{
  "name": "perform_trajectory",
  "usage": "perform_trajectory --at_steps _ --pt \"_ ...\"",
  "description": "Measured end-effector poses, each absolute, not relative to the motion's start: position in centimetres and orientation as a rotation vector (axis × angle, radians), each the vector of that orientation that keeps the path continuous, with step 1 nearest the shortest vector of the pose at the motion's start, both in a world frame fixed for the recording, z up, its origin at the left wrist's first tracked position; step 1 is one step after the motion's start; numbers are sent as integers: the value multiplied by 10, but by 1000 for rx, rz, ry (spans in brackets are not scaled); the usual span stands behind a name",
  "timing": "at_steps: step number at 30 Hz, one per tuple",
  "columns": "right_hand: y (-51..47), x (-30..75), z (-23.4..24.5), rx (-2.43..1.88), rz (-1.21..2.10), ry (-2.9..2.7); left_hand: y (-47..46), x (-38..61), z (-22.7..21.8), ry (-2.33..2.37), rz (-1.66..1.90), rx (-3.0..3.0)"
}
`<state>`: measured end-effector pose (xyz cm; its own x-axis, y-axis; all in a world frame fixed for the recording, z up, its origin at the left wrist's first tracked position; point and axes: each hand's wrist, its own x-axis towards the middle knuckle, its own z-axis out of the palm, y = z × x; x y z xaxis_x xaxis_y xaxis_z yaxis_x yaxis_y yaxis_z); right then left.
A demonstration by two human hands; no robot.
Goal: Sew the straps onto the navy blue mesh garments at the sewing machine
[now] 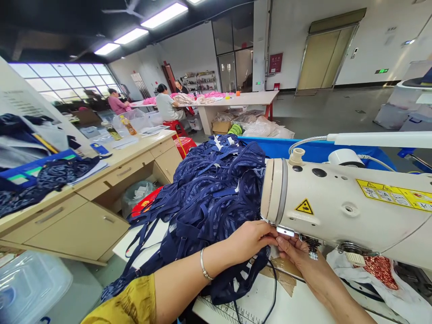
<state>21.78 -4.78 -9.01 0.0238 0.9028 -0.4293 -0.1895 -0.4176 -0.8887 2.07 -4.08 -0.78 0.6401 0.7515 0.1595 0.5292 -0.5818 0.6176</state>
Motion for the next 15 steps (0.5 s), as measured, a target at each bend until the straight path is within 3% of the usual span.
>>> perform_trajectory --at_steps 4,15 --pt "-55 219 -75 -1437 1617 -762 -40 18 -4 980 613 2226" --pt "-57 225 -59 -1620 1428 -1320 -44 20 -8 1002 627 2021"
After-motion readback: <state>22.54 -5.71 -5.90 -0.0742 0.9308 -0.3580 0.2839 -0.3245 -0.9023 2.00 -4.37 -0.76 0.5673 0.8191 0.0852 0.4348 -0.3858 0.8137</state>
